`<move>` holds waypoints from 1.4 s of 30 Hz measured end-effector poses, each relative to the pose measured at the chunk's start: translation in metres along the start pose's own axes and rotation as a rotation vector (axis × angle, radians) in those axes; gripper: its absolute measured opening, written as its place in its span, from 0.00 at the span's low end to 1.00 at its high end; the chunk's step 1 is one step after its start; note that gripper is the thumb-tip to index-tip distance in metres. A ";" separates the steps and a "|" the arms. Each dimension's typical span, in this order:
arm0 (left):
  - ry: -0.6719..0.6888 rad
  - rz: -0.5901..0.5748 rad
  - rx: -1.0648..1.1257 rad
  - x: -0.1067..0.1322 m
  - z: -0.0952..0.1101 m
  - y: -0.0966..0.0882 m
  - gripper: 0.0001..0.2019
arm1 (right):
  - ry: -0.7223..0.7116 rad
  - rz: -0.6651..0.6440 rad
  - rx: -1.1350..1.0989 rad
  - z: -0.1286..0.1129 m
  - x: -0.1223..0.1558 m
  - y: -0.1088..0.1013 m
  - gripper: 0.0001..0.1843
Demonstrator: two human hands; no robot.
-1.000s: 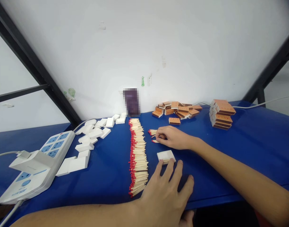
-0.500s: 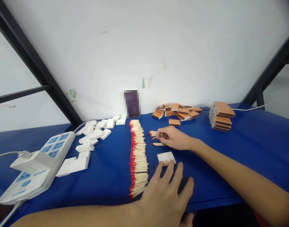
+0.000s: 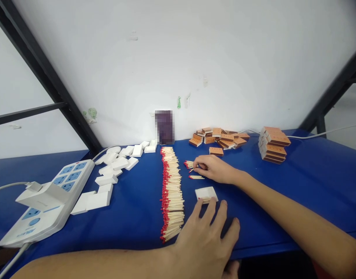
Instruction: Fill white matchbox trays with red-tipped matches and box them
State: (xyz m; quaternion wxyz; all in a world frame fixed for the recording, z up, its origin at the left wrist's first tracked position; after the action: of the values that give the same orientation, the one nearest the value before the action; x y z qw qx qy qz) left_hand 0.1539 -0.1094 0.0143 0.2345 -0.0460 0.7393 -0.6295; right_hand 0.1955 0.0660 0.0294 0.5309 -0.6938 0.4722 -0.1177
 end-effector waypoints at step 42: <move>0.005 0.022 -0.022 0.001 0.002 -0.001 0.32 | 0.070 0.031 0.022 -0.002 0.000 -0.009 0.10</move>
State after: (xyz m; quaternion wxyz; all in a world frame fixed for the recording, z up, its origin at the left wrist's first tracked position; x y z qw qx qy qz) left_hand 0.1533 -0.1116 0.0153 0.2390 -0.0391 0.7473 -0.6187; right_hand 0.1992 0.0644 0.0380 0.5235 -0.6758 0.5000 -0.1390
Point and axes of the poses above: each hand's wrist, its own x-axis away from the middle knuckle, its own y-axis out of the palm, z = x × y, the point moved 10 cm from there along -x, towards the middle knuckle, and after that the axes turned 5 degrees about z, right-handed, at the moved point
